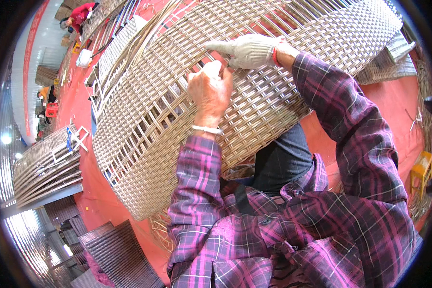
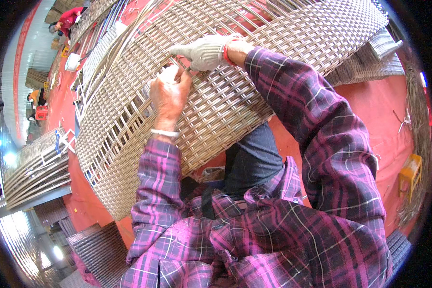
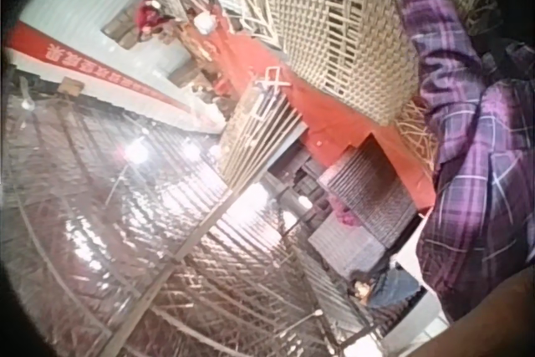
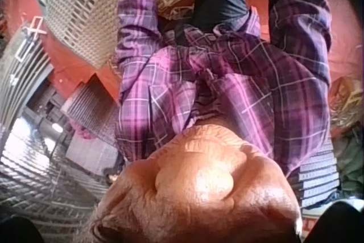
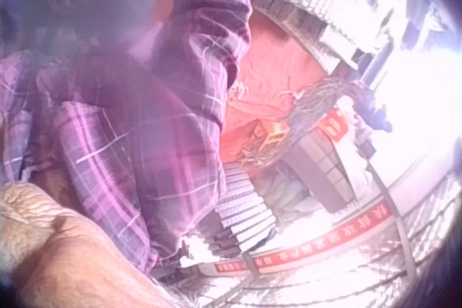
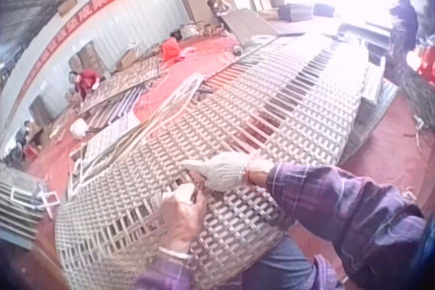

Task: The person weaves a large basket by hand, interlacing flexible reed strips through a vertical frame. They repeatedly pull and tighten the strips to form a tight weave pattern.

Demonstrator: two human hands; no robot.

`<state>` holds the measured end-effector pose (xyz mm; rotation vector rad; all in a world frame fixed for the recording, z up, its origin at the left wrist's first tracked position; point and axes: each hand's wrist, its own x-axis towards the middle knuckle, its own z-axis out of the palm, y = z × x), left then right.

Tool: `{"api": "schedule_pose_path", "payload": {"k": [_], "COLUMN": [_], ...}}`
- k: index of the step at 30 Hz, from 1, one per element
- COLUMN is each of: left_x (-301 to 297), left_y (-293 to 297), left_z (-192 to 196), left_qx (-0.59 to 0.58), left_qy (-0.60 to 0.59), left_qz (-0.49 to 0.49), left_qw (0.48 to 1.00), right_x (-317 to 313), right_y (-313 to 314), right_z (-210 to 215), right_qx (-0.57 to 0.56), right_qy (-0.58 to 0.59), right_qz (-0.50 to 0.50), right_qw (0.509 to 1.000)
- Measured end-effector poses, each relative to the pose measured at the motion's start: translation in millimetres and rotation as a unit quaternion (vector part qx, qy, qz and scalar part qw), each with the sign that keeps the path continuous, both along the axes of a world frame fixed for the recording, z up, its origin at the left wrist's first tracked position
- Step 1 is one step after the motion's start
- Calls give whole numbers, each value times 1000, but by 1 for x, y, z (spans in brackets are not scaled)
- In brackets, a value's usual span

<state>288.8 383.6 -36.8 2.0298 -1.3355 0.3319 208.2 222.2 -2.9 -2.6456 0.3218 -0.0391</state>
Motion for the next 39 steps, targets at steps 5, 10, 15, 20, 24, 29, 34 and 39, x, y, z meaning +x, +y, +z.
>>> {"api": "schedule_pose_path", "payload": {"k": [5,10,15,20,24,29,34,39], "left_x": [5,0,-5,-6,-14,-25,-15,-17], "left_y": [-15,-11,-12,-11,-35,-61,-44,-54], "left_z": [-12,-11,-10,-7,3,11,17,12], "left_qx": [-75,-128,-183,-148,-132,-121,-104,41], "left_qy": [181,210,129,16,2,198,152,51], "left_qz": [35,26,-30,-34,-75,-167,-55,-16], "left_qw": [980,969,974,988,988,958,981,998], "right_x": [-2,-11,-27,-66,-79,-80,-51,-30], "right_y": [-8,-8,-17,-63,-56,-39,-27,-30], "right_z": [-3,-2,8,20,23,43,28,15], "right_qx": [262,367,421,269,255,145,61,-22], "right_qy": [-52,-93,-123,-128,-197,-189,-68,22], "right_qz": [20,-5,-5,-73,-37,-6,-68,-51], "right_qw": [964,926,899,952,946,971,993,998]}}
